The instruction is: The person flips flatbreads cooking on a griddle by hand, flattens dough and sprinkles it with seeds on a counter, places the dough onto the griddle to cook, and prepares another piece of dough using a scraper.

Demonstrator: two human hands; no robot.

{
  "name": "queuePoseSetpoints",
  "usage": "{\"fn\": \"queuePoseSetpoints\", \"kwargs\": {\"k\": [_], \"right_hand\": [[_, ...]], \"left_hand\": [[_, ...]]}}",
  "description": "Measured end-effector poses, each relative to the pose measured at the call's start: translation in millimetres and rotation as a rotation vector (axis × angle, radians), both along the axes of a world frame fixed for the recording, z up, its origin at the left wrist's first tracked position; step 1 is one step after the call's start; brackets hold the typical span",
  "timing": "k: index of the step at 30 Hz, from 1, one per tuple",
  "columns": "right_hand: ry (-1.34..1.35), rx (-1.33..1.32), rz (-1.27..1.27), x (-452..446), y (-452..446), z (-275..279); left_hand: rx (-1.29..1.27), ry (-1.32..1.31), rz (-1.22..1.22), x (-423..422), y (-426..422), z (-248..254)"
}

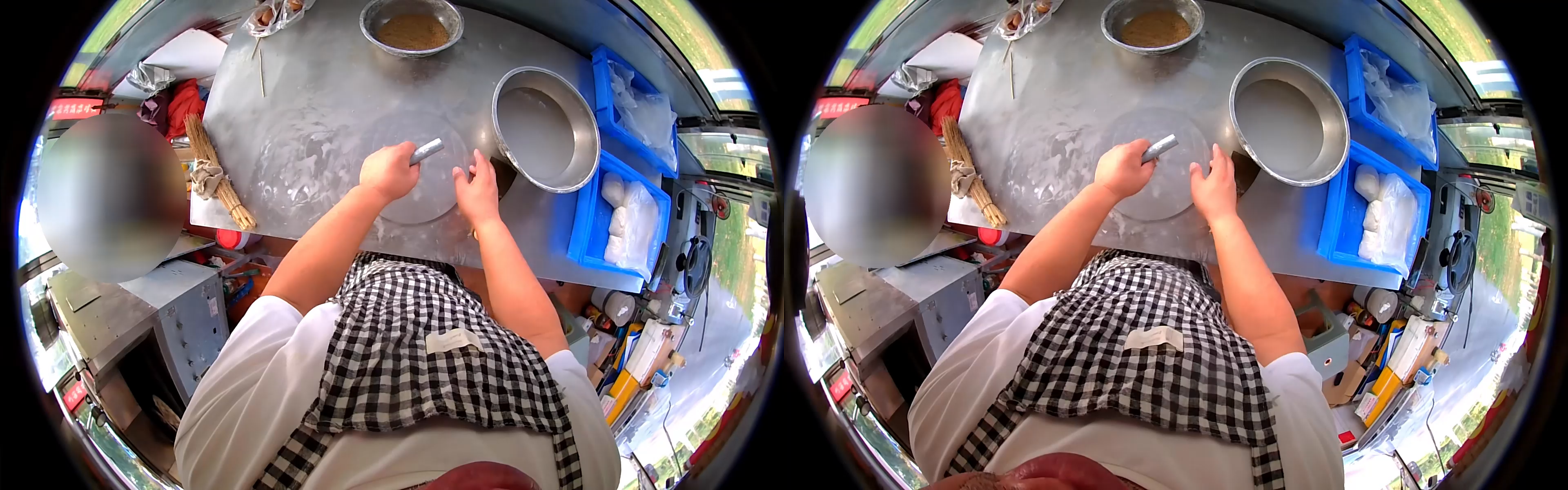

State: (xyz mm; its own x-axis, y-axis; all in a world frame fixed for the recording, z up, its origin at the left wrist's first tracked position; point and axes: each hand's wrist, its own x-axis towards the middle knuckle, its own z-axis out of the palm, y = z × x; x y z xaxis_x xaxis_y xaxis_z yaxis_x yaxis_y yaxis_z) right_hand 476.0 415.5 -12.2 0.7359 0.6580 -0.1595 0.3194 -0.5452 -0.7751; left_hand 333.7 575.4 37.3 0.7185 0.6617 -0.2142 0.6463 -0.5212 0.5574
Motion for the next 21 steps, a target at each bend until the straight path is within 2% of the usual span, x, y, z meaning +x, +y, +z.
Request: {"fn": "queuePoseSetpoints", "kwargs": {"k": [2, 6, 8, 12, 15, 16, 19, 21], "right_hand": [[0.075, 0.004, -0.05, 3, 1, -3], [0.15, 0.079, -0.118, 26, 9, -43], [0.158, 0.092, -0.148, 18, 16, -21], [0.441, 0.335, -0.174, 11, 24, 11], [0.438, 0.372, -0.171, 5, 24, 5], [0.344, 0.386, -0.132, 8, 21, -12], [0.053, 0.146, -0.017, 9, 10, -22], [0.054, 0.007, 0.005, 8, 7, -10]], "left_hand": [[0.032, -0.004, -0.01, 1, 0, -3], [0.154, -0.037, -0.086, 1, -1, 9], [0.213, -0.078, -0.112, 2, 6, 38], [0.309, -0.162, -0.05, -3, 46, 100], [0.33, -0.204, 0.082, -31, 85, 109], [0.285, -0.144, 0.127, -43, 101, 107], [0.302, -0.028, 0.224, -75, 136, 96], [0.336, 0.018, 0.284, -99, 157, 71]]}}
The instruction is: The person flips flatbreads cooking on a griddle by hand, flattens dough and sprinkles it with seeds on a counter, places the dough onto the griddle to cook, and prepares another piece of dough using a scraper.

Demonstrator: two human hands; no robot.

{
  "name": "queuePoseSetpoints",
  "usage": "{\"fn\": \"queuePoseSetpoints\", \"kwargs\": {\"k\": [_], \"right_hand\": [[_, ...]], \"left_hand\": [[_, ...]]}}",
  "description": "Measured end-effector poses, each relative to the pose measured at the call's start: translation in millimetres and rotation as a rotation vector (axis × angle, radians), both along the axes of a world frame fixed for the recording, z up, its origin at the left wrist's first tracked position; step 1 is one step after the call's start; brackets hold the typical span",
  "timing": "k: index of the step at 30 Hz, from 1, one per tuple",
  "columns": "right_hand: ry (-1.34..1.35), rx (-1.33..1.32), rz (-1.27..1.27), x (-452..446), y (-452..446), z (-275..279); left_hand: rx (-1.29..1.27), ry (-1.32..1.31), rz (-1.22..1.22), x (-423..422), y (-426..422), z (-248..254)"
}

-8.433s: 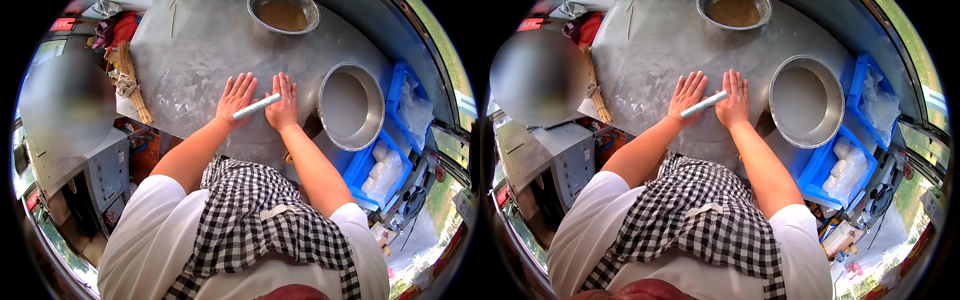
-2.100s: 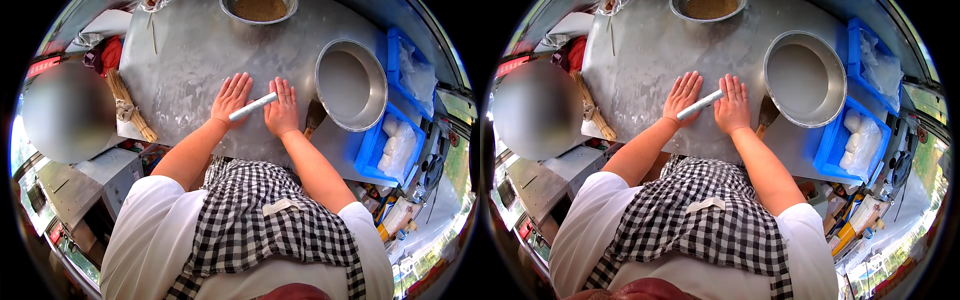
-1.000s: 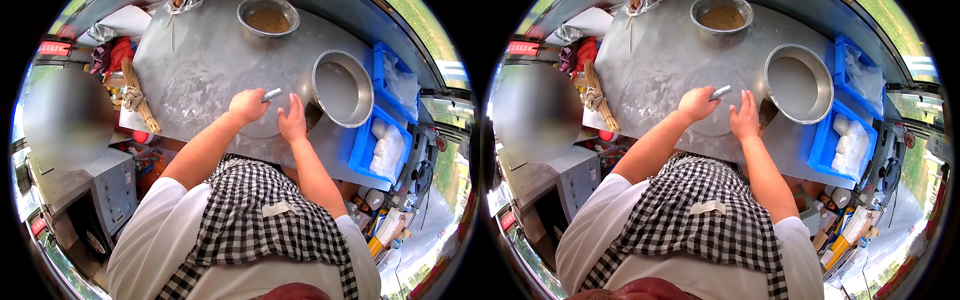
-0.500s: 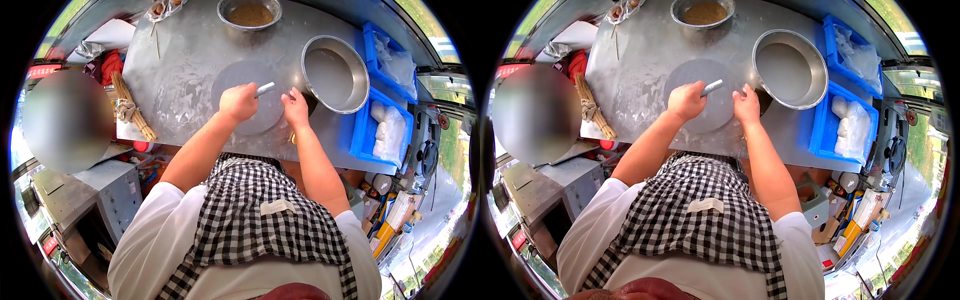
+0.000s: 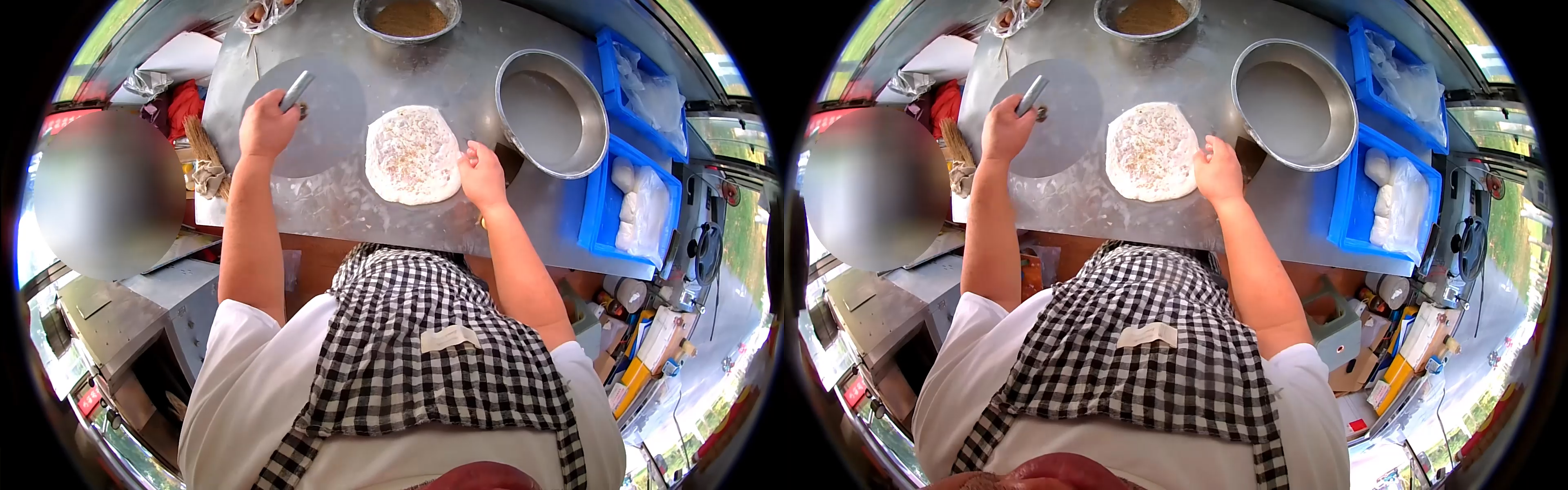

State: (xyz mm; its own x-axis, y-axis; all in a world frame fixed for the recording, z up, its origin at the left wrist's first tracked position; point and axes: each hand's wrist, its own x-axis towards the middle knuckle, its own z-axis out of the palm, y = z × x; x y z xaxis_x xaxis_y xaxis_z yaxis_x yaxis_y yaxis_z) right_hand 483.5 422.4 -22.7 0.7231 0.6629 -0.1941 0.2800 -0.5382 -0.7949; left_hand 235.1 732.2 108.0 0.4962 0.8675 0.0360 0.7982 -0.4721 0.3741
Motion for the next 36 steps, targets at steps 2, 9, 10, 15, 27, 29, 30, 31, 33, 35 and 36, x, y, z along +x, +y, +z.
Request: {"fn": "queuePoseSetpoints", "kwargs": {"k": [2, 9, 10, 15, 27, 29, 30, 31, 33, 35, 36], "right_hand": [[-0.068, -0.098, 0.037, -3, 0, 2], [-0.117, -0.33, 0.111, -2, 30, 23], [-0.109, -0.365, 0.105, -1, 34, 23], [-0.013, -0.474, 0.106, 6, 46, 21], [0.314, -0.191, 0.01, 23, 41, 11], [0.406, -0.172, -0.013, 27, 42, 8], [0.451, -0.162, -0.024, 29, 44, 5], [0.497, -0.151, -0.035, 30, 46, 5], [0.567, -0.187, -0.026, 28, 50, 13], [0.54, -0.254, 0.006, 23, 57, 22], [0.477, -0.3, 0.03, 18, 61, 24]], "left_hand": [[-0.012, 0.05, 0.028, -21, 16, -15], [-0.061, 0.11, 0.07, -66, 42, -43], [-0.061, 0.106, 0.074, -70, 43, -47], [-0.075, 0.13, 0.058, -86, 45, -57], [0.145, -0.395, -0.126, -27, -28, -32], [0.094, -0.425, -0.203, -11, -45, -38], [0.057, -0.435, -0.236, -4, -53, -45], [0.02, -0.445, -0.269, 3, -62, -51], [-0.123, -0.417, -0.311, 18, -80, -60], [-0.184, -0.375, -0.369, 28, -96, -69], [-0.174, -0.349, -0.408, 31, -101, -74]]}}
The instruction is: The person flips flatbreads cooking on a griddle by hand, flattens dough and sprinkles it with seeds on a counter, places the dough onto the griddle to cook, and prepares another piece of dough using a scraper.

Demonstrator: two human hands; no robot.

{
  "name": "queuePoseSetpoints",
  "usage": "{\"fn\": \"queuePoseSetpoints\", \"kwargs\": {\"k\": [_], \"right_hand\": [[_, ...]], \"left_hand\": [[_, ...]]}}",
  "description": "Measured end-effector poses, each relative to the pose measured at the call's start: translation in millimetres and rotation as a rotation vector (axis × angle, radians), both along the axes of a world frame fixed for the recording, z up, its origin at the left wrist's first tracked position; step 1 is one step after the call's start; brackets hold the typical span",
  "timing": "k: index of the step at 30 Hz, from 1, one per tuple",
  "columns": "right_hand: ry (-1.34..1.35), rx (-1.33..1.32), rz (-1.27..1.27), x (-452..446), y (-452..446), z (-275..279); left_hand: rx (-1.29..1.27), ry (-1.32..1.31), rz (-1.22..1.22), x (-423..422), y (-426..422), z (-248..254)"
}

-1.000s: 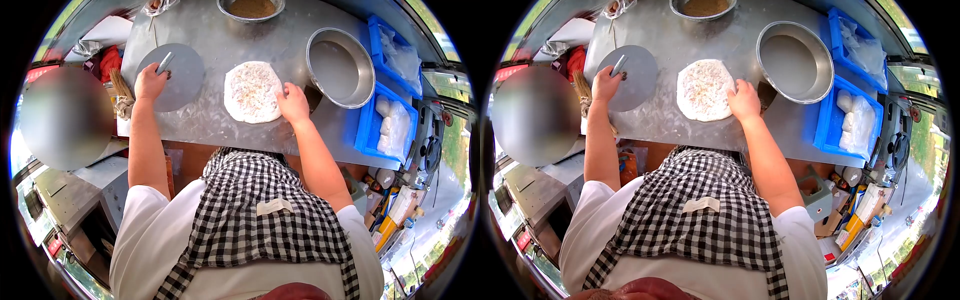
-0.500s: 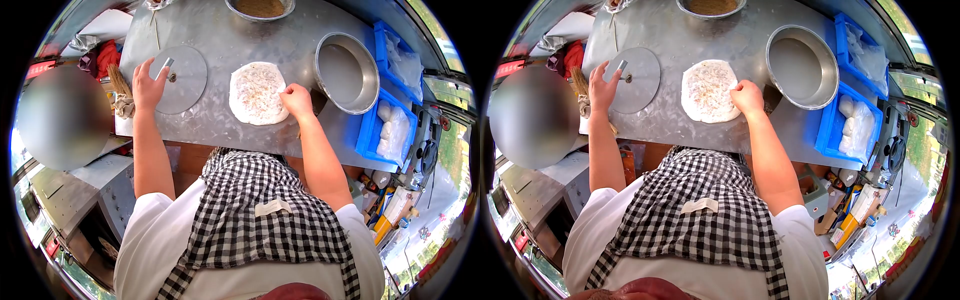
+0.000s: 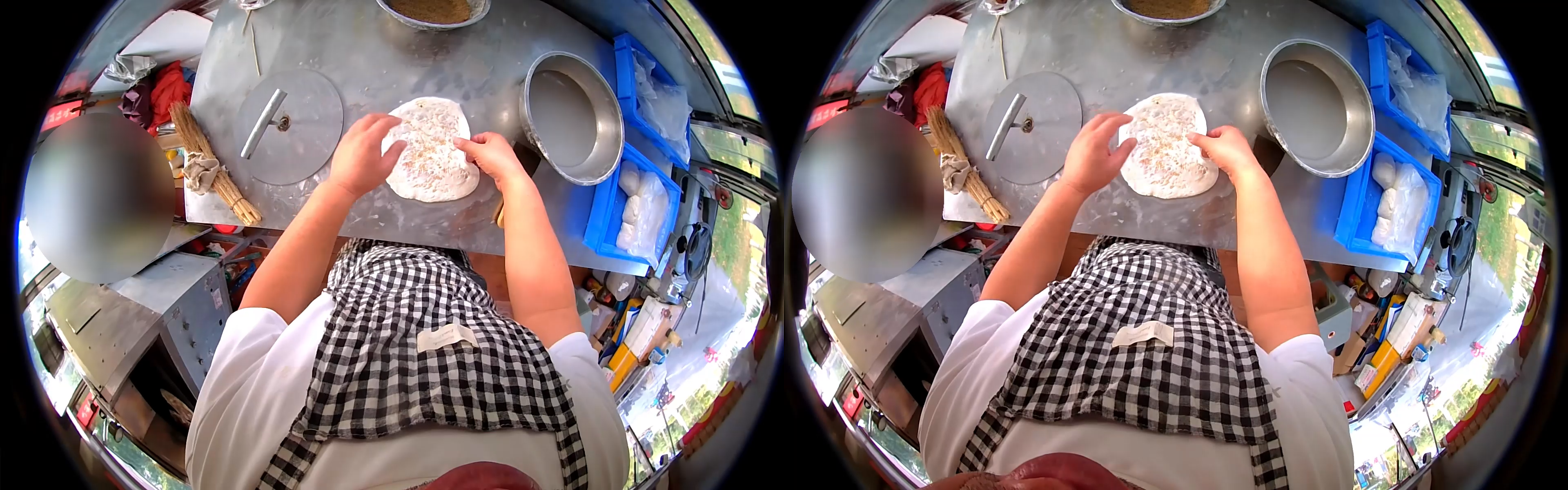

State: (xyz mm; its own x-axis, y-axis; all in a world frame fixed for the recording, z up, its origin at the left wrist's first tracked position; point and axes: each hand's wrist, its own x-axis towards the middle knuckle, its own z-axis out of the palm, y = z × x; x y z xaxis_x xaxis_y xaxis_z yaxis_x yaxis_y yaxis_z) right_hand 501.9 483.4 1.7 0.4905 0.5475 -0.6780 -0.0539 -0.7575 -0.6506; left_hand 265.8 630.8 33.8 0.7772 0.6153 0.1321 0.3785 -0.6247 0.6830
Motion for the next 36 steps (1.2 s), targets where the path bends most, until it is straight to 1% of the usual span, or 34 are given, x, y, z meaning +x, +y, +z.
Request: {"fn": "queuePoseSetpoints", "kwargs": {"k": [1, 4, 5, 7, 9, 13, 17, 18, 19, 21, 22, 24, 25, 27, 29, 30, 31, 33, 34, 36], "right_hand": [[-0.058, -0.036, 0.043, -3, 2, 1], [-0.137, -0.059, 0.157, -8, 5, -2], [-0.151, -0.055, 0.169, -9, 4, -2], [-0.178, -0.043, 0.194, -11, 5, -1], [-0.111, 0.016, 0.122, -15, 4, 2], [0.089, 0.118, -0.025, -14, -2, -2], [0.042, 0.053, 0.013, -9, -1, -1], [0.033, 0.023, 0.02, -13, 2, 9], [0.024, -0.004, 0.029, -15, 4, 15], [-0.015, -0.021, 0.033, -15, 7, 8], [-0.034, -0.029, 0.037, -15, 9, 5], [-0.032, 0.077, 0.043, -19, 13, 6], [-0.028, 0.131, 0.045, -24, 16, 8], [-0.096, 0.215, 0.149, -40, 23, 18], [-0.136, 0.288, 0.279, -63, 27, 32], [-0.218, 0.284, 0.395, -77, 29, 58], [-0.239, 0.334, 0.43, -94, 27, 65], [-0.245, 0.326, 0.487, -128, 19, 100], [-0.319, 0.348, 0.562, -143, 12, 104], [-0.468, 0.393, 0.712, -164, -3, 110]], "left_hand": [[-0.022, 0.077, -0.089, 0, -2, -6], [0.256, 0.156, -0.282, -5, -11, -30], [0.321, 0.318, -0.352, -11, -12, -38], [0.341, 0.425, -0.34, -25, -16, -47], [0.343, 0.529, -0.342, -36, -14, -49], [0.357, 0.552, -0.318, -37, -13, -42], [0.299, 0.481, -0.182, -34, -14, -38], [0.275, 0.461, -0.14, -34, -16, -36], [0.256, 0.391, -0.099, -33, -17, -34], [0.222, 0.25, -0.01, -28, -18, -32], [0.108, 0.139, 0.034, -25, -21, -32], [-0.115, -0.087, 0.12, -18, -25, -30], [-0.342, -0.138, 0.205, -12, -29, -29], [-0.802, -0.238, 0.368, -2, -38, -31], [-1.193, -0.355, 0.513, 3, -45, -35], [-1.387, -0.419, 0.584, 6, -47, -38], [-1.448, -0.428, 0.598, 4, -50, -46], [-1.608, -0.586, 0.55, -10, -57, -53], [-1.686, -0.665, 0.524, -16, -64, -56], [-1.044, -0.433, 0.588, -25, -90, -74]]}}
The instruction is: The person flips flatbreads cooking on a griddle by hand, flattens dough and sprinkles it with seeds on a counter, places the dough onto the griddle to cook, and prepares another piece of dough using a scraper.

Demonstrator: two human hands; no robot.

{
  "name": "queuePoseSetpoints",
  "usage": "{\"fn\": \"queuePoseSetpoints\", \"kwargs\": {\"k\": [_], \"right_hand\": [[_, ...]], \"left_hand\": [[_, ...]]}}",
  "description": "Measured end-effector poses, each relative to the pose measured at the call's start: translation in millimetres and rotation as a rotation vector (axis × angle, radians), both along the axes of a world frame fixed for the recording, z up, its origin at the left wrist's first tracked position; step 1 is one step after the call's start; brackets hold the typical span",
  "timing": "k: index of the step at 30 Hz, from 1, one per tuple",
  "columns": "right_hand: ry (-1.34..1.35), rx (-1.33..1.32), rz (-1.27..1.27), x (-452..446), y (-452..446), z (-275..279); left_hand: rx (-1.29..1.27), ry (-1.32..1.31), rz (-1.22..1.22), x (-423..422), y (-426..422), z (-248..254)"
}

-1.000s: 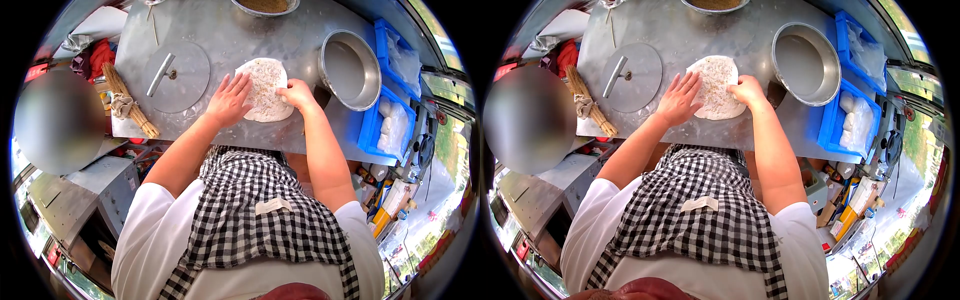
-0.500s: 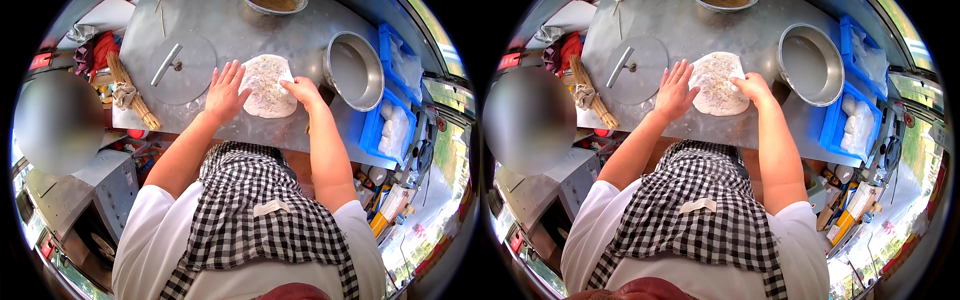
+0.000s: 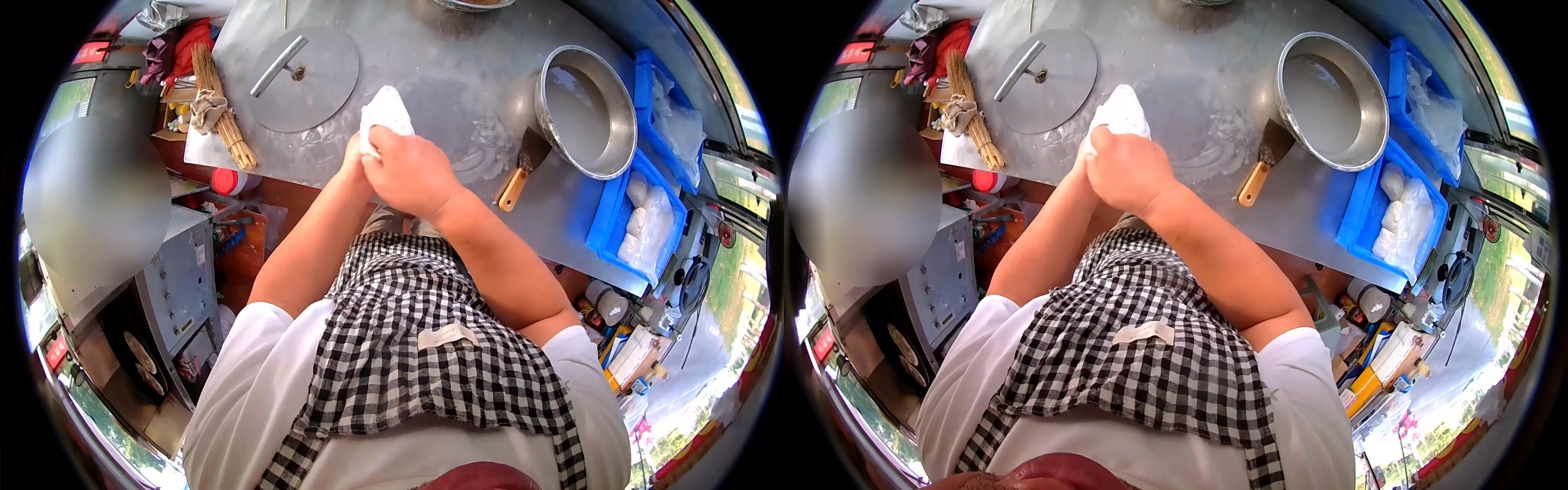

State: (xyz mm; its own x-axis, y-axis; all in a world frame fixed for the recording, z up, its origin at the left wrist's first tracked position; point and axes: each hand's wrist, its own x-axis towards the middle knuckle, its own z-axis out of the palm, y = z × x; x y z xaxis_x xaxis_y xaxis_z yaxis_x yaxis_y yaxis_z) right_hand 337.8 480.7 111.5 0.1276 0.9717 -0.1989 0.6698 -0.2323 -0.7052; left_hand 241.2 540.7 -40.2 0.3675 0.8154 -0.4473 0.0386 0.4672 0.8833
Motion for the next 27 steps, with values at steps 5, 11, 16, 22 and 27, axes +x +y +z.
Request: {"fn": "queuePoseSetpoints", "kwargs": {"k": [5, 11, 16, 22, 27], "right_hand": [[0.106, 0.064, 0.207, -29, -33, 7], [0.178, 0.078, 0.385, -65, -62, 9], [0.288, 0.081, 0.517, -103, -79, 32], [0.35, 0.023, 0.57, -159, -73, 40], [0.45, -0.158, 0.442, -219, -57, 3]], "left_hand": [[-0.094, -0.44, 0.054, -40, -25, -11], [1.255, 0.975, -0.693, -89, -28, 18], [1.65, 0.932, -0.403, -137, -15, 53], [0.763, -0.087, -0.062, -226, -16, 94], [0.07, -1.07, 0.268, -354, -17, 68]]}}
